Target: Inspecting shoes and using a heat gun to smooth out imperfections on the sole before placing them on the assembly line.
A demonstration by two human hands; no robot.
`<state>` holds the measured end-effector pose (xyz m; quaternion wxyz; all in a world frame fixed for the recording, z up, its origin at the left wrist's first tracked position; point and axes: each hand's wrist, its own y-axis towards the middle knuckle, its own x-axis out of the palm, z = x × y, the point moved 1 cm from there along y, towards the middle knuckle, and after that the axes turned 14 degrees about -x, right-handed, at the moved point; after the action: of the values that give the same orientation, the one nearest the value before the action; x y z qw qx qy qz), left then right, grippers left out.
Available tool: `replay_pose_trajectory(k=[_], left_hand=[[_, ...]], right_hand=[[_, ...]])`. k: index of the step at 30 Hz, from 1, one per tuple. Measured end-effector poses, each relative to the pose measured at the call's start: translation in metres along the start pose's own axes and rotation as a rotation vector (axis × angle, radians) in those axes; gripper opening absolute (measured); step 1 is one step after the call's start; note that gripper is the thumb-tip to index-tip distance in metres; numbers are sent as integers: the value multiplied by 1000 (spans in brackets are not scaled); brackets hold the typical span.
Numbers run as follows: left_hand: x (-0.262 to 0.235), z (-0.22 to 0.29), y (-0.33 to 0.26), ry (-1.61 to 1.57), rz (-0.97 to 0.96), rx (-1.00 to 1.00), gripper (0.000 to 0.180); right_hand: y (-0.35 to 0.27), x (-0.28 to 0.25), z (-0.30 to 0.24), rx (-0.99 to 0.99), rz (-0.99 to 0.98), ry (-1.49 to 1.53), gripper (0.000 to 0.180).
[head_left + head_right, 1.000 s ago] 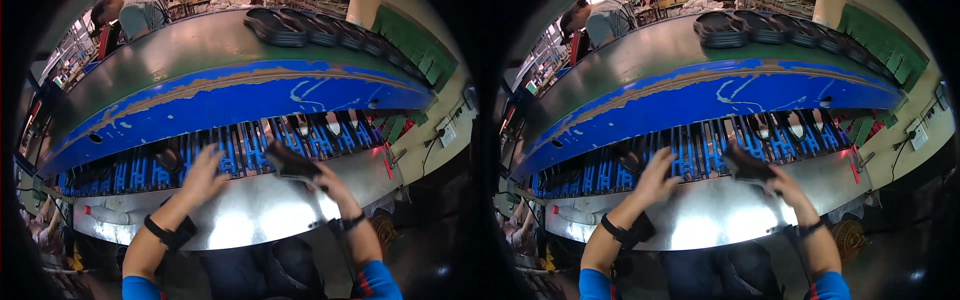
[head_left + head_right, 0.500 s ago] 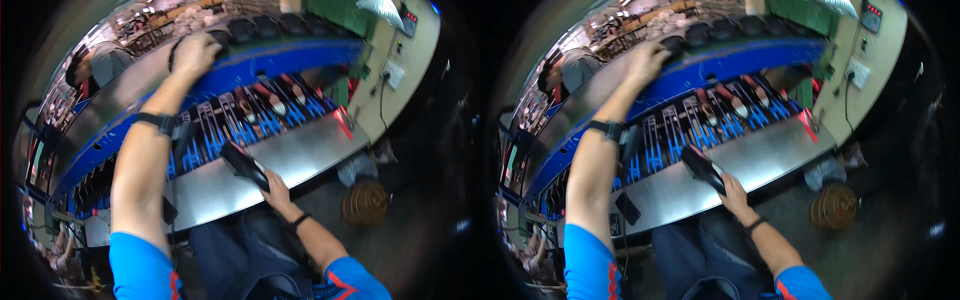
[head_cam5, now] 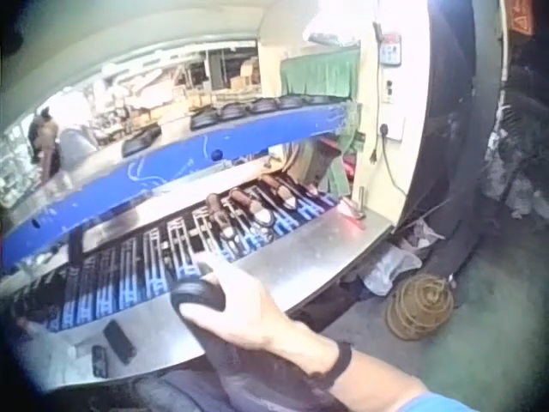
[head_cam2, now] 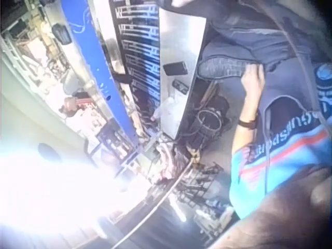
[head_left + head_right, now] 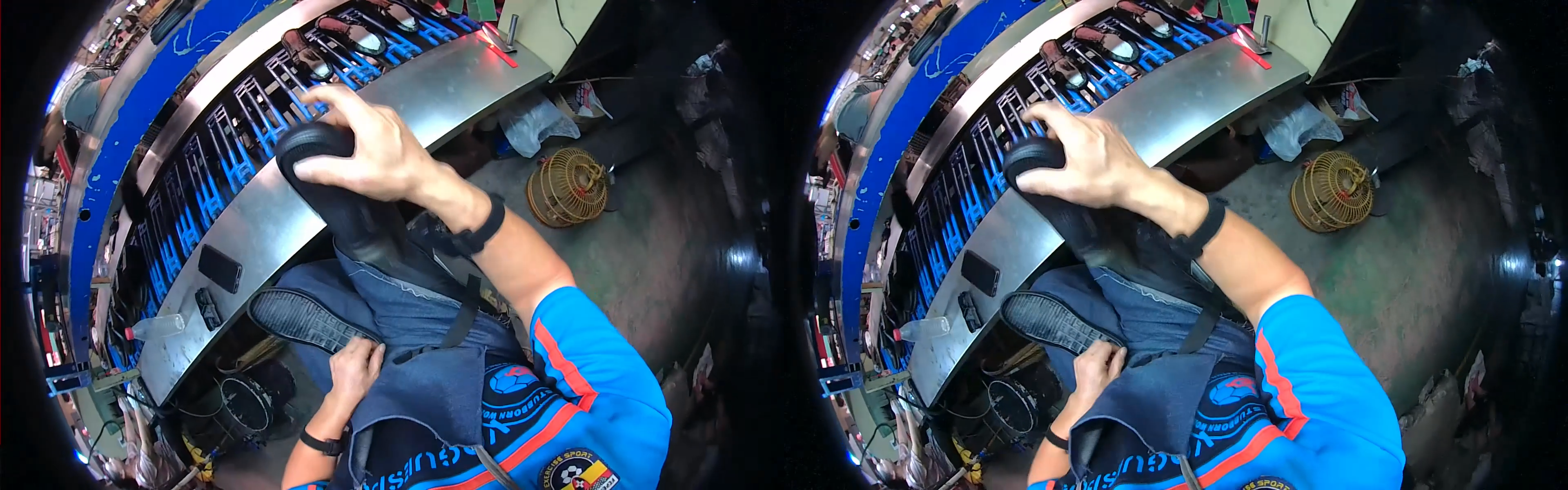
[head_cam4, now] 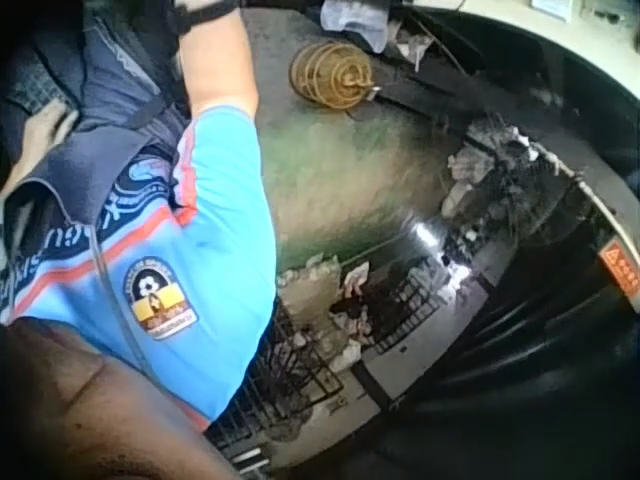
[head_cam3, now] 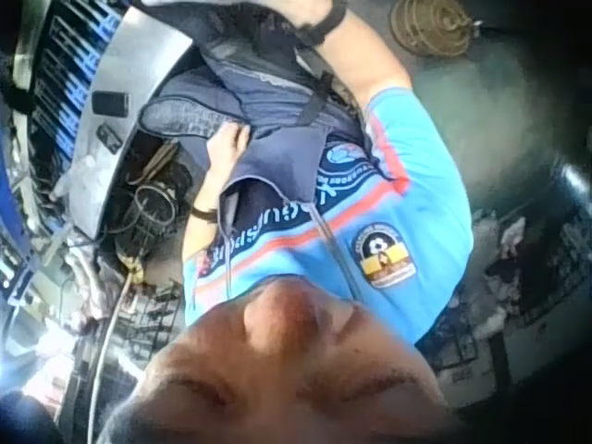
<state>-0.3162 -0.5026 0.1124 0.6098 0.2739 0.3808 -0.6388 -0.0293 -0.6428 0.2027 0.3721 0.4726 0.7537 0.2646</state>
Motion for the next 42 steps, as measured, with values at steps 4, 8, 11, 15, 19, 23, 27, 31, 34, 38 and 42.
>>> replay_pose_trajectory(k=[4,8,11,15,19,23,27,31,34,38,42], left_hand=[[0,-48,-17,-388,-19,-110,8],[-42,-131,-1,-597,740,-292,28],[-54,-197,35,-797,769,-604,42],[-46,-219,66,-965,409,-643,33],[-53,-175,61,-1473,337,-364,38],[-73,-123,53,-1769,-69,-18,73],[-88,-90,55,-1827,-168,96,76],[-94,-66,51,-1738,-108,-57,75],[-102,-53,39,-1626,-72,-128,79],[-110,-40,20,-1581,-18,-72,89],[-123,-31,11,-1608,18,13,83]], right_hand=[[-61,16,-30,479,-97,350,54],[-101,39,-39,545,-48,541,39],[-107,42,-39,591,-13,711,41],[-114,41,-40,449,-49,663,44],[-149,46,-43,744,0,1207,63],[-189,44,-42,890,8,1263,80],[-210,36,-39,899,-49,1251,81],[-216,36,-38,1118,-39,1270,75],[-213,40,-45,1165,-12,1290,64],[-194,50,-62,963,-69,1328,61],[-160,65,-87,837,-292,1282,91]])
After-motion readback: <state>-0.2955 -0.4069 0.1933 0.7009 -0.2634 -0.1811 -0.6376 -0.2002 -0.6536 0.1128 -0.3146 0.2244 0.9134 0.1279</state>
